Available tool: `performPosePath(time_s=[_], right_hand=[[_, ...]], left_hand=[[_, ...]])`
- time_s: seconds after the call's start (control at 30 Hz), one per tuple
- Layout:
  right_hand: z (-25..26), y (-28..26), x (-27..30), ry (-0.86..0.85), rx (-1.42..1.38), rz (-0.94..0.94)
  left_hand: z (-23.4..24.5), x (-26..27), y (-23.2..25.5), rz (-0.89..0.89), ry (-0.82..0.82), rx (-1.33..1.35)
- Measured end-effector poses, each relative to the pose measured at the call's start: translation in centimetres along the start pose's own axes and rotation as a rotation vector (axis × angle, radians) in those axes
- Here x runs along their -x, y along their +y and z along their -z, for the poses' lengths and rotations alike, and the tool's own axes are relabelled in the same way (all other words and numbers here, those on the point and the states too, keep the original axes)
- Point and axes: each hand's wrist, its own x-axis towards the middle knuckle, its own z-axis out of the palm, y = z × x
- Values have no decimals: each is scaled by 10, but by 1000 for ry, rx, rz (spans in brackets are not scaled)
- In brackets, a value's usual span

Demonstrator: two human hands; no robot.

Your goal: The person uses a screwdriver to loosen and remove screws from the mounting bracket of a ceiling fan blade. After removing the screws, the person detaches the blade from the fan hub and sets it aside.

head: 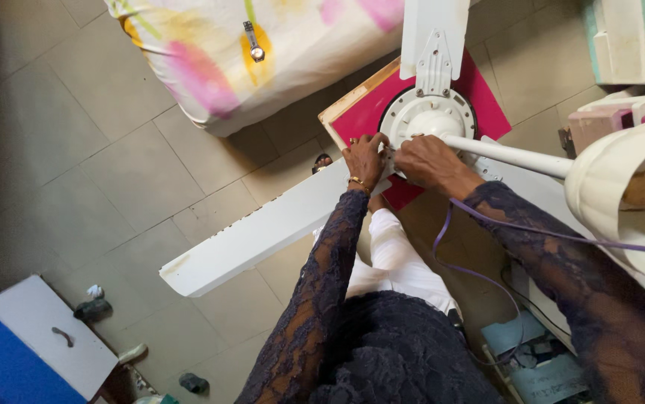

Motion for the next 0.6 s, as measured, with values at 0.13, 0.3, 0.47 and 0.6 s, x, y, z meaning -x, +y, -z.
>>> performPosePath(time_s=[0.13, 0.3, 0.47, 0.6], right_hand=[[-2, -6, 15, 244, -383, -375], [-17, -15, 14, 280, -708, -721], [-25, -21, -1, 173, -441, -583], [-22, -26, -11, 82, -305, -508]], left_hand=[[0, -2, 3, 60, -65, -7], [2, -1, 7, 60, -37, 14], [1, -1, 6, 56, -18, 35], [0, -3, 4, 60, -50, 42]])
